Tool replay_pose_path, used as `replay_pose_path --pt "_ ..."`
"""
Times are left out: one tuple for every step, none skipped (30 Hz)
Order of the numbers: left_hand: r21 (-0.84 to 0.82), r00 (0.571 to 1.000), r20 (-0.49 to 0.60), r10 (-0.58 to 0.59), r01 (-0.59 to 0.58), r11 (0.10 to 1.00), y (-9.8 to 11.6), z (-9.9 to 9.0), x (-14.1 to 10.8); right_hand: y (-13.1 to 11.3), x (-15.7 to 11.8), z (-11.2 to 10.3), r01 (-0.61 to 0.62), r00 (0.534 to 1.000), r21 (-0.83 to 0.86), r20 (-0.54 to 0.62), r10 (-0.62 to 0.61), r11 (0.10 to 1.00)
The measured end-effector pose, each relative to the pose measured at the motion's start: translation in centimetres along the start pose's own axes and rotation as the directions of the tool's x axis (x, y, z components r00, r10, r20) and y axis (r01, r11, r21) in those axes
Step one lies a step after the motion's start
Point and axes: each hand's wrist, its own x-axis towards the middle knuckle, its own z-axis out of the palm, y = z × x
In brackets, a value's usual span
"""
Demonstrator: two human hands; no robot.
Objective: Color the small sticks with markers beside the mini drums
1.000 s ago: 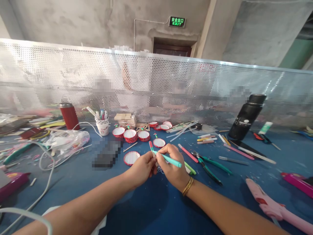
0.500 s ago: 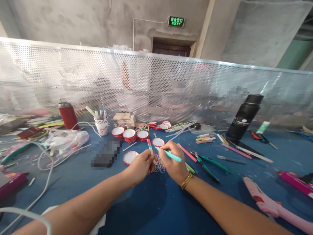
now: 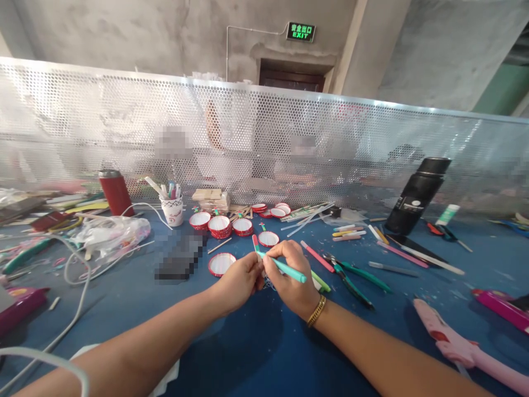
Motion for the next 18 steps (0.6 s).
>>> replay_pose_path --pt "0.008 1.000 0.000 0.006 -0.006 1.000 -0.02 -0.01 0.02 -0.08 0.00 -0.01 0.005 1.000 0.001 0.002 -0.005 1.000" --pt "0.016 1.000 0.002 0.013 -0.013 1.000 -0.05 -0.02 0.05 -0.14 0.00 -0.02 0.007 1.000 0.001 0.003 -0.007 1.000" --pt "0.024 1.000 0.005 0.018 -0.018 1.000 -0.09 -0.03 0.09 -0.18 -0.01 -0.02 0.006 1.000 -0.002 0.003 -0.006 1.000" --pt "0.028 1.000 0.007 0.022 -0.022 0.999 -0.13 -0.03 0.12 -0.20 -0.03 -0.02 0.002 1.000 -0.005 0.004 -0.002 1.000" --pt "0.029 1.000 0.008 0.026 -0.026 0.999 -0.18 -0.03 0.15 -0.21 -0.05 -0.01 -0.003 1.000 -0.009 0.001 0.003 1.000" --pt "0.024 1.000 0.008 0.028 -0.028 0.999 -0.23 -0.03 0.17 -0.21 -0.06 -0.01 -0.007 1.000 -0.012 0.000 0.007 1.000" --pt "0.018 0.999 0.009 0.031 -0.031 0.999 -0.27 -0.02 0.18 -0.20 -0.07 0.00 -0.009 1.000 -0.013 -0.001 0.009 1.000" --pt "0.014 0.999 0.011 0.033 -0.033 0.999 -0.29 0.00 0.17 -0.20 -0.07 0.01 -0.009 1.000 -0.012 -0.002 0.009 1.000" --pt "0.012 0.999 0.012 0.032 -0.033 0.999 -0.29 0.01 0.14 -0.19 -0.07 0.01 -0.009 1.000 -0.011 -0.002 0.009 1.000" --pt "0.012 0.999 0.012 0.030 -0.030 0.999 -0.27 0.03 0.11 -0.19 -0.06 0.01 -0.009 1.000 -0.009 -0.003 0.009 1.000" --pt "0.014 1.000 0.011 0.027 -0.027 1.000 -0.23 0.05 0.07 -0.19 -0.06 0.01 -0.010 1.000 -0.006 -0.003 0.010 1.000" --pt "0.016 1.000 0.010 0.022 -0.022 1.000 -0.19 0.06 0.04 -0.18 -0.05 0.01 -0.013 1.000 -0.005 -0.003 0.013 1.000" --pt "0.016 1.000 0.008 0.018 -0.018 1.000 -0.14 0.07 0.01 -0.16 -0.05 0.02 -0.017 1.000 -0.004 -0.005 0.017 1.000" --pt "0.014 1.000 0.007 0.014 -0.014 1.000 -0.11 0.08 0.00 -0.14 -0.06 0.02 -0.019 1.000 -0.004 -0.005 0.019 1.000" --pt "0.013 1.000 0.006 0.012 -0.012 1.000 -0.09 0.08 0.00 -0.10 -0.07 0.03 -0.022 1.000 -0.004 -0.005 0.022 1.000" --pt "0.012 1.000 0.006 0.010 -0.010 1.000 -0.09 0.07 0.02 -0.07 -0.08 0.03 -0.022 1.000 -0.003 -0.003 0.022 1.000" --pt "0.011 1.000 0.003 0.008 -0.008 1.000 -0.10 0.06 0.06 -0.03 -0.10 0.04 -0.022 1.000 0.000 -0.002 0.022 1.000" --pt "0.010 1.000 0.003 0.007 -0.007 1.000 -0.12 0.05 0.10 0.00 -0.12 0.05 -0.024 1.000 0.003 -0.001 0.024 1.000"
